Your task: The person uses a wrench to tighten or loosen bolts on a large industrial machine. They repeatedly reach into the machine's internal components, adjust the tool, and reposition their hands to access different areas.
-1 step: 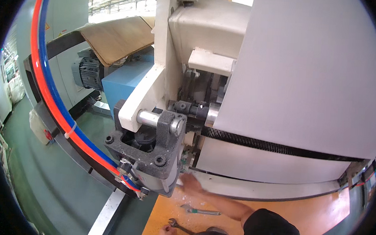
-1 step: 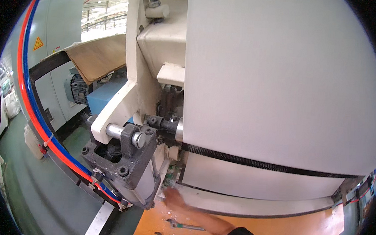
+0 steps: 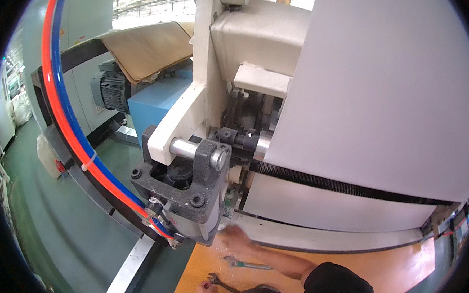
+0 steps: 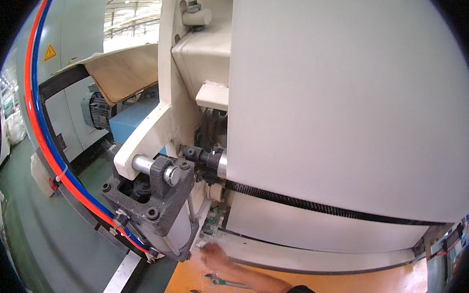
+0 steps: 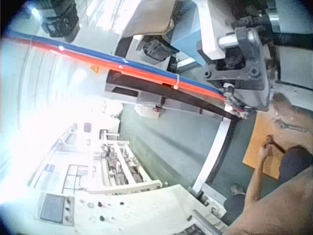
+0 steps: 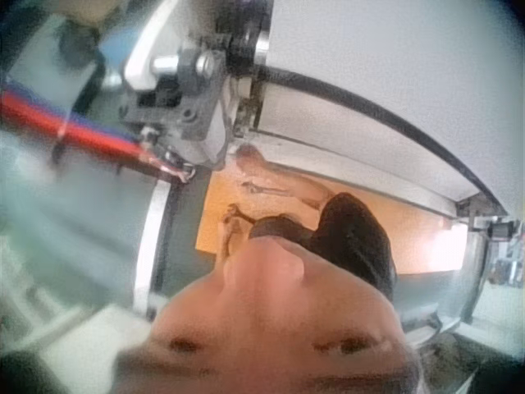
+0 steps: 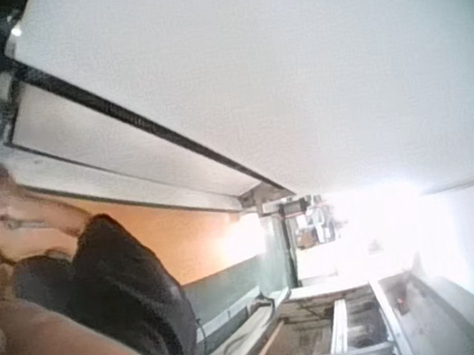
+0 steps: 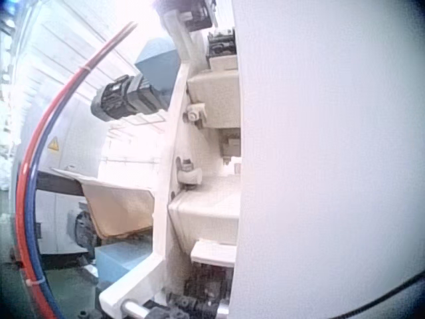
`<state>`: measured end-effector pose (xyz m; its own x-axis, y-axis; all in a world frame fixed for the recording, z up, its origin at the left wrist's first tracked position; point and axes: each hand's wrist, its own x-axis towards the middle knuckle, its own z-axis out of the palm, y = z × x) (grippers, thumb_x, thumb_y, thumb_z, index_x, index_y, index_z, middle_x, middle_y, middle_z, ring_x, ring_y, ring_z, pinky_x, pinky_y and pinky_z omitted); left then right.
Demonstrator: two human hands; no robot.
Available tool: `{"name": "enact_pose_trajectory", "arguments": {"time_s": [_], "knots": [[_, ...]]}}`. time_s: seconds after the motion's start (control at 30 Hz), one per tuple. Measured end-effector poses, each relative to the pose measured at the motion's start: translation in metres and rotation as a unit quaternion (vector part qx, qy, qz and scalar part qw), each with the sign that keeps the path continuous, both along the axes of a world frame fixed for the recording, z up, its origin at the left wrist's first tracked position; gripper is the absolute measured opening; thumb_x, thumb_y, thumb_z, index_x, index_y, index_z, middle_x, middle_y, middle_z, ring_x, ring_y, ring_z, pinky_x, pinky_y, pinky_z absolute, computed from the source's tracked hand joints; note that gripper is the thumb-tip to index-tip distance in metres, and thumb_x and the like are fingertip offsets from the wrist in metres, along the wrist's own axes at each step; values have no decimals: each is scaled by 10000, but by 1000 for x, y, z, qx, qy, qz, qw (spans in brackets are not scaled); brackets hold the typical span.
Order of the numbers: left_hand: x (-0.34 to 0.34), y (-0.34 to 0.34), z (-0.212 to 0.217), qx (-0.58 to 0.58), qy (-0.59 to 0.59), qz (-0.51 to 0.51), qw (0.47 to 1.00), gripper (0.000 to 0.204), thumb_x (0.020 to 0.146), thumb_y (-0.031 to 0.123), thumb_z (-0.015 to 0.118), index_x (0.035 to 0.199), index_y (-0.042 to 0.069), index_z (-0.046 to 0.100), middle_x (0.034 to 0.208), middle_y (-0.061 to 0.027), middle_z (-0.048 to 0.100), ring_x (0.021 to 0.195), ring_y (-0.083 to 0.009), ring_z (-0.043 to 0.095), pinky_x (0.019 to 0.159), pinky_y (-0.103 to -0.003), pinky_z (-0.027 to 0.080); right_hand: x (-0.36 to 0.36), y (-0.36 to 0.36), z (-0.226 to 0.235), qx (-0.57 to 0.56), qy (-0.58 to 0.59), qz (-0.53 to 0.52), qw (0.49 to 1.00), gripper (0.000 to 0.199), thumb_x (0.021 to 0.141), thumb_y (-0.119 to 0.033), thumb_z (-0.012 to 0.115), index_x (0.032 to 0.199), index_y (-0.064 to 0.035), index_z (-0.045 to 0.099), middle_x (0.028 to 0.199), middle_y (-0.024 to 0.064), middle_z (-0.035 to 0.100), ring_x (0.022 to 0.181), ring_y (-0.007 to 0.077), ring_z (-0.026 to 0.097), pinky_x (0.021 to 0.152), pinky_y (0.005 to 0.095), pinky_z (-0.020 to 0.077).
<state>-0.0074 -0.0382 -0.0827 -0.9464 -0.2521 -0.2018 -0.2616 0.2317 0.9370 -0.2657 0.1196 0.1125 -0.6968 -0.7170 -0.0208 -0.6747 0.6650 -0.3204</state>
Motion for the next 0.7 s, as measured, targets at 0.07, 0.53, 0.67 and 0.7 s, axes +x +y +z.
{"name": "enact_pose_trajectory", "arguments": {"time_s": [0.07, 0.53, 0.67, 0.7], "knots": [[3, 13, 13, 39, -11, 19, 999, 208, 776, 128, 634, 945, 10, 604, 851, -81, 625, 754, -169, 582, 642, -308, 496, 37, 16, -7, -41, -55, 33, 997, 272, 785, -239, 547, 984, -59, 596, 995, 169, 580, 950, 352, 536, 819, 452, 429], [48, 42, 68, -20, -16, 67, 997, 281, 847, 137, 585, 1074, -25, 562, 975, -159, 628, 905, -231, 592, 802, -358, 480, 93, 30, -11, 91, -255, 314, 910, 273, 840, -311, 513, 894, -65, 617, 929, 172, 621, 882, 337, 593, 741, 453, 459], [59, 38, 45, 45, -22, 34, 998, 298, 878, 181, 554, 1105, -10, 531, 988, -137, 603, 880, -251, 575, 798, -379, 473, 92, 55, -22, 107, -281, 287, 910, 289, 839, -328, 515, 908, -70, 625, 937, 176, 622, 886, 338, 594, 745, 452, 459], [62, 33, 45, 37, -25, 33, 998, 299, 879, 185, 552, 1105, -10, 532, 985, -135, 604, 878, -253, 576, 797, -381, 473, 95, 61, -25, 115, -289, 278, 909, 293, 838, -332, 515, 912, -71, 627, 938, 177, 623, 887, 338, 594, 746, 451, 458]]}}
